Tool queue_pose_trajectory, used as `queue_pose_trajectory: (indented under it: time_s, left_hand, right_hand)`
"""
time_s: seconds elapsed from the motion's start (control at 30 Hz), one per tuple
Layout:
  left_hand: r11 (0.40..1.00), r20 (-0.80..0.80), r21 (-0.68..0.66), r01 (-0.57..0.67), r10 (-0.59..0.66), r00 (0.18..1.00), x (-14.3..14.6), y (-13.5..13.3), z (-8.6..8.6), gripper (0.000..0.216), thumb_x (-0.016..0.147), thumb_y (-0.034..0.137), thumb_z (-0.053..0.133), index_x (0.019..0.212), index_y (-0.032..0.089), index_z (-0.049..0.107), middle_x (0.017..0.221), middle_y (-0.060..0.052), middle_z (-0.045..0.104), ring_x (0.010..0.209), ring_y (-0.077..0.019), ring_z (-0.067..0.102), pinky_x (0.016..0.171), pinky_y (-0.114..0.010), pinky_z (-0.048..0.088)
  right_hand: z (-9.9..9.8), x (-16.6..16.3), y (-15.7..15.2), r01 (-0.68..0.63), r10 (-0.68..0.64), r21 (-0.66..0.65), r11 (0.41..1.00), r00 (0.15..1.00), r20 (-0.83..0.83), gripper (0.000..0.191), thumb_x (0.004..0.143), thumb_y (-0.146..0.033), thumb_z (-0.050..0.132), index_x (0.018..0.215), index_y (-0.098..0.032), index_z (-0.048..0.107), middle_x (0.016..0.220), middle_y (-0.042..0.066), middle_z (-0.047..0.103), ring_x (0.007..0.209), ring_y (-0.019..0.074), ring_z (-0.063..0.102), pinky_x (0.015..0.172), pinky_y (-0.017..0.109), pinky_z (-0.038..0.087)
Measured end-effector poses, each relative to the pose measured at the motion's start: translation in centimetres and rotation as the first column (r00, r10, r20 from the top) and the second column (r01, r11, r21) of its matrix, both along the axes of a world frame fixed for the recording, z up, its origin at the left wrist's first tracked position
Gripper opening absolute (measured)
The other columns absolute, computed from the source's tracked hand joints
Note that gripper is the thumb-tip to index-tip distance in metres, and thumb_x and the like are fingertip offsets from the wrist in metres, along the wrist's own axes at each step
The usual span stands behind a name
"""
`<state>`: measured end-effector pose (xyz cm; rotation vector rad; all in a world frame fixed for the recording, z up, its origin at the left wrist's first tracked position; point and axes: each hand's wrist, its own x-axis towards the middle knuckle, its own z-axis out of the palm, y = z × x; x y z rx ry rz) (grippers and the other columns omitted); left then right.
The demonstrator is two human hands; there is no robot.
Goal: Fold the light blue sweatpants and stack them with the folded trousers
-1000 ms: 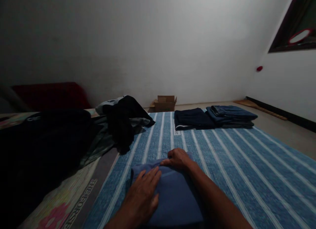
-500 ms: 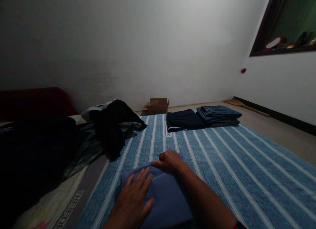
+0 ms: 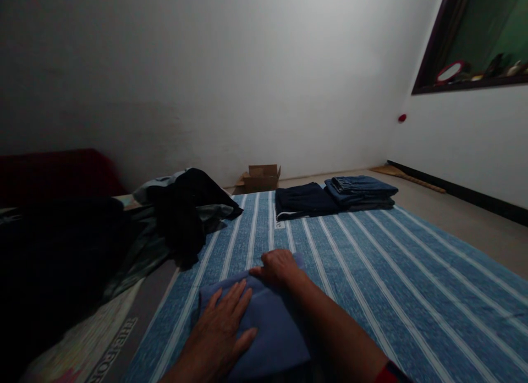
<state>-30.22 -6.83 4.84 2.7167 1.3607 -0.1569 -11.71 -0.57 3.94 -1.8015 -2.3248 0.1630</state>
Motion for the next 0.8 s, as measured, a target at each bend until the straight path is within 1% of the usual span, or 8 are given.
queue_pose_trajectory:
  time_s: [0.13, 0.23, 0.33, 0.4, 0.47, 0.53, 0.67, 0.8]
  left_hand:
    - [0.998, 0.053, 0.061, 0.035, -0.039, 0.998, -0.3, 0.3, -0.9, 0.064, 0.083, 0.048, 0.051, 0.138, 0.015, 0.045, 0.147, -0.015, 0.036, 0.137, -0.0313, 0.031, 0.113, -0.054, 0.022]
    - [0.987, 0.101, 0.145, 0.073, -0.088, 0.991, -0.8, 0.6, -2.2, 0.061, 0.08, 0.04, 0.055, 0.136, 0.017, 0.045, 0.143, -0.014, 0.045, 0.135, -0.0306, 0.036, 0.112, -0.054, 0.024]
    - [0.975, 0.12, 0.198, 0.101, -0.126, 0.985, -1.2, 0.8, -3.5, 0.057, 0.08, 0.038, 0.056, 0.134, 0.021, 0.048, 0.145, -0.012, 0.042, 0.135, -0.0299, 0.035, 0.112, -0.053, 0.023]
    - [0.973, 0.124, 0.209, 0.097, -0.125, 0.984, -1.3, 0.8, -3.8, 0.06, 0.079, 0.039, 0.056, 0.136, 0.022, 0.045, 0.148, -0.011, 0.037, 0.136, -0.0296, 0.033, 0.112, -0.054, 0.024]
    - [0.977, 0.128, 0.198, 0.085, -0.112, 0.985, -1.3, 0.8, -3.5, 0.066, 0.078, 0.038, 0.058, 0.139, 0.022, 0.041, 0.148, -0.011, 0.037, 0.136, -0.0296, 0.034, 0.112, -0.054, 0.024]
    - [0.982, 0.116, 0.167, 0.086, -0.106, 0.988, -1.2, 0.8, -2.7, 0.067, 0.077, 0.037, 0.058, 0.14, 0.021, 0.04, 0.146, -0.011, 0.04, 0.135, -0.0296, 0.036, 0.111, -0.054, 0.026]
    - [0.981, 0.071, 0.141, 0.131, -0.142, 0.987, -1.7, 0.9, -1.6, 0.065, 0.078, 0.041, 0.057, 0.138, 0.021, 0.042, 0.144, -0.01, 0.044, 0.132, -0.0285, 0.04, 0.11, -0.052, 0.031]
    - [0.953, 0.098, 0.274, 0.128, -0.16, 0.982, -2.9, 1.0, -2.8, 0.07, 0.077, 0.05, 0.058, 0.138, 0.021, 0.043, 0.143, -0.01, 0.045, 0.131, -0.0305, 0.042, 0.109, -0.051, 0.032]
  right_hand:
    - [0.6, -1.9, -1.6, -0.055, 0.055, 0.08, 0.995, 0.998, -0.004, 0.033, 0.093, -0.042, 0.044, 0.097, -0.016, 0.065, 0.1, 0.012, 0.066, 0.1, 0.0238, 0.058, 0.088, 0.036, 0.039]
    - [0.2, -2.9, -3.5, -0.135, 0.147, 0.125, 0.983, 0.985, -0.089, 0.031, 0.094, -0.041, 0.042, 0.099, -0.017, 0.062, 0.101, 0.009, 0.064, 0.101, 0.0233, 0.056, 0.094, 0.039, 0.038]
    - [-0.6, -2.7, -5.0, -0.179, 0.196, 0.102, 0.978, 0.961, -0.195, 0.041, 0.095, -0.046, 0.038, 0.118, -0.017, 0.055, 0.121, 0.012, 0.059, 0.118, 0.0259, 0.048, 0.103, 0.045, 0.032]
    - [-0.8, -2.1, -5.4, -0.219, 0.224, 0.046, 0.975, 0.949, -0.223, 0.053, 0.095, -0.05, 0.034, 0.132, -0.013, 0.045, 0.138, 0.016, 0.046, 0.131, 0.0283, 0.037, 0.108, 0.047, 0.027]
    - [-0.9, -1.6, -5.6, -0.257, 0.249, -0.001, 0.967, 0.94, -0.231, 0.062, 0.095, -0.052, 0.031, 0.14, -0.01, 0.036, 0.147, 0.019, 0.036, 0.138, 0.0298, 0.027, 0.111, 0.049, 0.023]
    - [-0.8, -1.3, -5.5, -0.278, 0.265, -0.02, 0.96, 0.935, -0.235, 0.065, 0.095, -0.053, 0.031, 0.142, -0.008, 0.033, 0.149, 0.019, 0.032, 0.139, 0.0303, 0.023, 0.112, 0.049, 0.02]
    - [-1.0, -1.3, -5.5, -0.281, 0.275, 0.007, 0.96, 0.934, -0.226, 0.068, 0.094, -0.057, 0.031, 0.141, -0.008, 0.034, 0.148, 0.02, 0.034, 0.139, 0.0302, 0.025, 0.113, 0.048, 0.019]
    - [-1.5, -1.5, -5.6, -0.264, 0.265, 0.034, 0.964, 0.937, -0.229, 0.074, 0.091, -0.063, 0.03, 0.141, -0.008, 0.035, 0.147, 0.02, 0.034, 0.138, 0.031, 0.027, 0.113, 0.049, 0.019]
